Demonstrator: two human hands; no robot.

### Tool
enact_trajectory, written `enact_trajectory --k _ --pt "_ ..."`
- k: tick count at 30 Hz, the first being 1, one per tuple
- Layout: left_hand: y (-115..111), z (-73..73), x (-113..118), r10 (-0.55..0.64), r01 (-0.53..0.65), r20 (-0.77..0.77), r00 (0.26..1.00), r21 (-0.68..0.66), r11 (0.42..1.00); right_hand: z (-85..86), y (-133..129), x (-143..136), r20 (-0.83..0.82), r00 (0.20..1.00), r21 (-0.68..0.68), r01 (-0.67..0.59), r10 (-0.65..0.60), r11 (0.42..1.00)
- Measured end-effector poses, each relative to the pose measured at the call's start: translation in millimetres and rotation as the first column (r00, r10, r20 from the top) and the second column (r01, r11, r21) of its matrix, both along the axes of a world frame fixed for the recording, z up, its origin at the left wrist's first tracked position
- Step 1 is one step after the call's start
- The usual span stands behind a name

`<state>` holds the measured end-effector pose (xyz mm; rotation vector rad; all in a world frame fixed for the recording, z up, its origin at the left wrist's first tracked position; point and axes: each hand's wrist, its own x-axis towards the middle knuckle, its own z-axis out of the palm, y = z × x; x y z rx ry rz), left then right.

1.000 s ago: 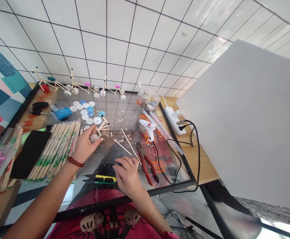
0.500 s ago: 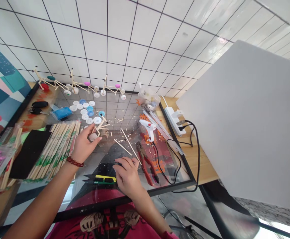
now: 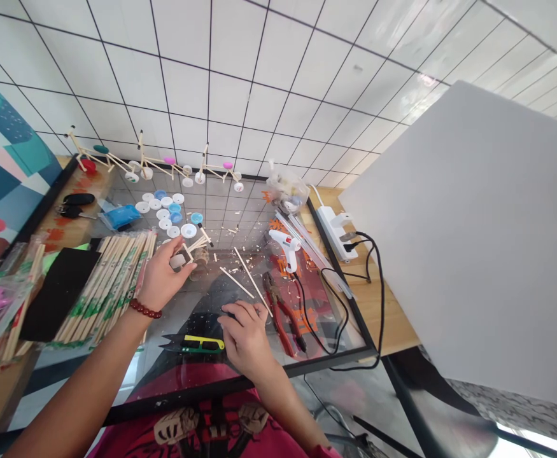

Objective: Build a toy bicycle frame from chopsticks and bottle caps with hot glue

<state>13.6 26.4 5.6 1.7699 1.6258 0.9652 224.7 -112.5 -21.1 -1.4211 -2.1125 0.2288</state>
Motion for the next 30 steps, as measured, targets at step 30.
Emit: enact_trajectory --k 30 --pt "-0.5 -6.4 2.0 0.122 -0.130 0.215 0.969 0.022 0.991 1.7 0.0 -1.8 -0.033 0.999 -0.001 0.006 -0.006 1.000"
